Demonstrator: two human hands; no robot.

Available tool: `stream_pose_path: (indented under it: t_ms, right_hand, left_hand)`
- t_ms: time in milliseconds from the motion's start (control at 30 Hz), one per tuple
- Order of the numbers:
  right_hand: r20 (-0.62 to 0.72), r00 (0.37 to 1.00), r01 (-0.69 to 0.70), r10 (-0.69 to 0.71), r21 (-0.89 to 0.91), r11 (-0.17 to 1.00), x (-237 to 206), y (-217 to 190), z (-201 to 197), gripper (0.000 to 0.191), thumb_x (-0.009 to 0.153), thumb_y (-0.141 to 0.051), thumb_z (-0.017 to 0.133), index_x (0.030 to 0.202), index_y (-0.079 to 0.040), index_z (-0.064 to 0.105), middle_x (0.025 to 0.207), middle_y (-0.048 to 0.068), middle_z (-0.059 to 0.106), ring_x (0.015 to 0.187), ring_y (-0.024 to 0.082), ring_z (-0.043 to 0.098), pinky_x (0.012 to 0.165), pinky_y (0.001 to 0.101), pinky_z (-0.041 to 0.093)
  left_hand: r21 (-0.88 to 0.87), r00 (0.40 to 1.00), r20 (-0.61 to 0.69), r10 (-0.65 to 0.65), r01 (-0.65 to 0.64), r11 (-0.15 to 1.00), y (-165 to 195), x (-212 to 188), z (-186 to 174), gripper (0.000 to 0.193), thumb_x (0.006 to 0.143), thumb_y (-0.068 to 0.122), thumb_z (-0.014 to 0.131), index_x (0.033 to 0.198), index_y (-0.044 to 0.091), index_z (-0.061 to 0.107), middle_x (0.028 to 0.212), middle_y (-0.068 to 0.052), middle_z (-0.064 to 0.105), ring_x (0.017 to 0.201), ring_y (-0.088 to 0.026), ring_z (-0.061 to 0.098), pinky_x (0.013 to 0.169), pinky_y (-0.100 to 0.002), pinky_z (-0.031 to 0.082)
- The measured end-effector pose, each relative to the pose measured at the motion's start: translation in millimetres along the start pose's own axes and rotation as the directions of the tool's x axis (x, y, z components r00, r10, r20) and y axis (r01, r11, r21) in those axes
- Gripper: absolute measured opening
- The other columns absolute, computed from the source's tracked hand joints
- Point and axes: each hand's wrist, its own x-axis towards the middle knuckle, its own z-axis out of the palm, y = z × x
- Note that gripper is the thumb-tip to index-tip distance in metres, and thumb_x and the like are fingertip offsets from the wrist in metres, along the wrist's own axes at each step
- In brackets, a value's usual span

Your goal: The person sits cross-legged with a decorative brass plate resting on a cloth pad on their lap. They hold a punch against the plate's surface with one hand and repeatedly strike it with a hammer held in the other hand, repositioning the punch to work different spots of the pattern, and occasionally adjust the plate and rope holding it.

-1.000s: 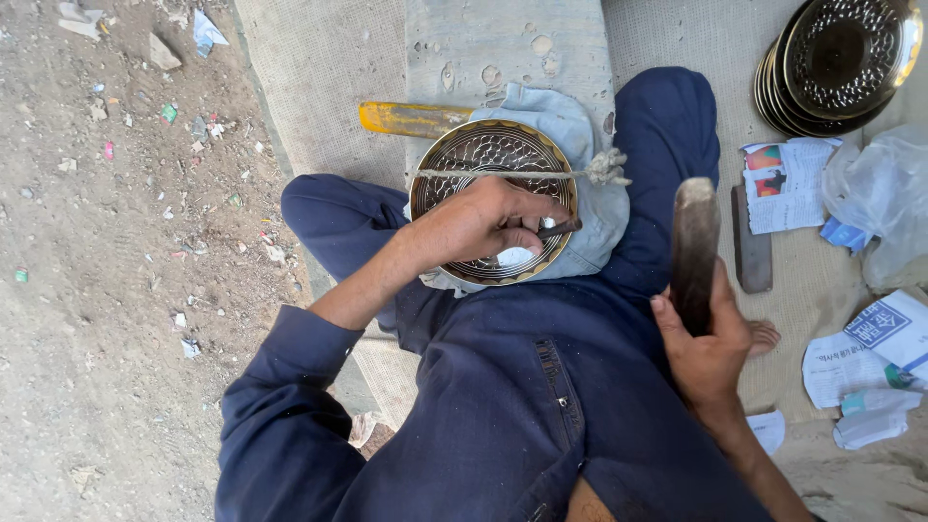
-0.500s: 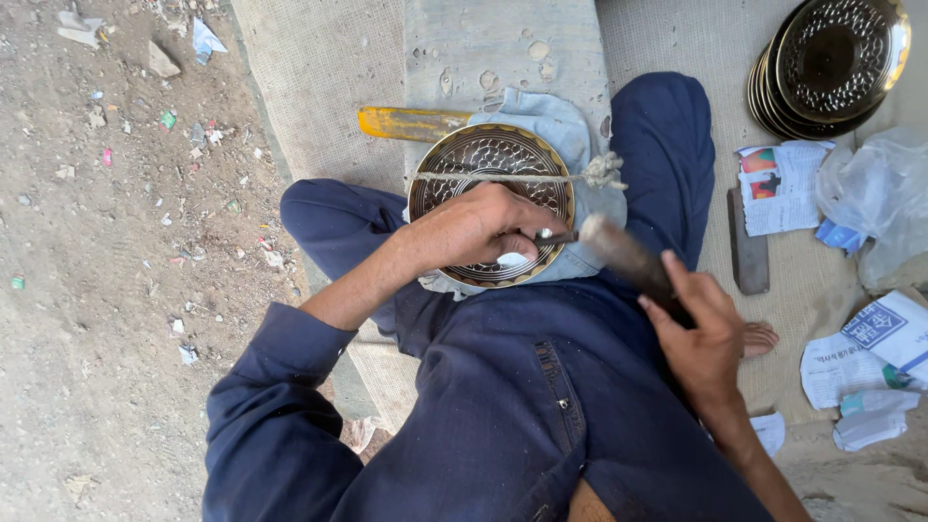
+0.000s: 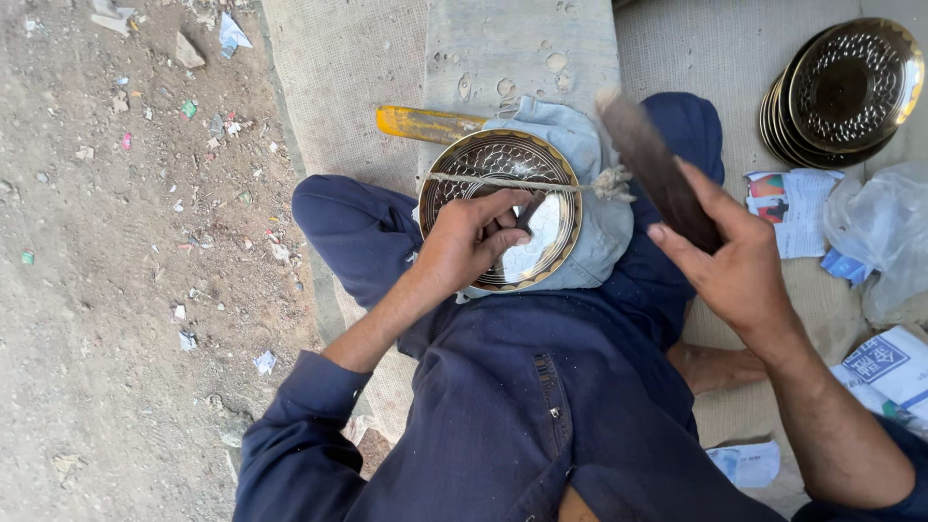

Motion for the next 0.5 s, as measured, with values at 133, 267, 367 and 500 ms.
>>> stream_pose_path:
  t_ms: [133,267,367,500]
  right_hand:
    - [0.069,0.997,0.057,-0.045,-0.184,0.981,24.7,-17.8,-12.4,0.064,0.088,-0.022,0.080,0.149,-0.020,0.061,0.114,0.011,0.072,0.097,0.026,0.071,0.085,0.0394,0.056]
    - [0.254,0.967,0.123,-0.028,-0.364,0.923,40.7,-32.2,-19.4,0.069,0.083,-0.025,0.083,0.148,-0.022,0.060,0.094,0.010,0.072,0.079,0.025,0.068,0.072,0.0398,0.055]
    - [0.263,0.955,-0.018,0.141,-0.422,0.906,35.0,-31.8,-22.2,0.064,0.081,-0.028,0.089,0.141,-0.030,0.065,0.085,0.009,0.070,0.071,0.027,0.067,0.066,0.0425,0.052]
    - [0.014,0.994,0.111,-0.110,-0.231,0.967,10.7,-17.1,-8.5,0.069,0.084,-0.019,0.083,0.148,-0.014,0.060,0.097,0.012,0.068,0.080,0.026,0.067,0.072,0.0385,0.052]
  left_hand:
    - [0.003,0.985,-0.145,-0.097,0.098,0.995,-1.6,-10.2,9.7,0.044,0.086,0.005,0.081,0.127,0.002,0.066,0.072,-0.005,0.066,0.058,-0.008,0.056,0.057,-0.026,0.048]
    - [-0.090,0.971,-0.185,-0.151,0.137,0.986,-4.8,-12.5,12.8,0.042,0.086,0.005,0.082,0.125,0.001,0.065,0.071,-0.004,0.064,0.060,-0.007,0.054,0.056,-0.026,0.047]
    - [-0.136,0.985,-0.136,-0.108,0.090,0.987,-6.2,-10.6,7.8,0.042,0.088,0.005,0.080,0.126,0.001,0.063,0.074,-0.003,0.064,0.063,-0.007,0.056,0.058,-0.026,0.049]
    - [-0.087,0.994,0.050,0.102,-0.098,0.991,-3.9,-0.6,-3.2,0.043,0.091,0.006,0.078,0.130,0.002,0.061,0.081,-0.005,0.064,0.064,-0.010,0.060,0.060,-0.027,0.050]
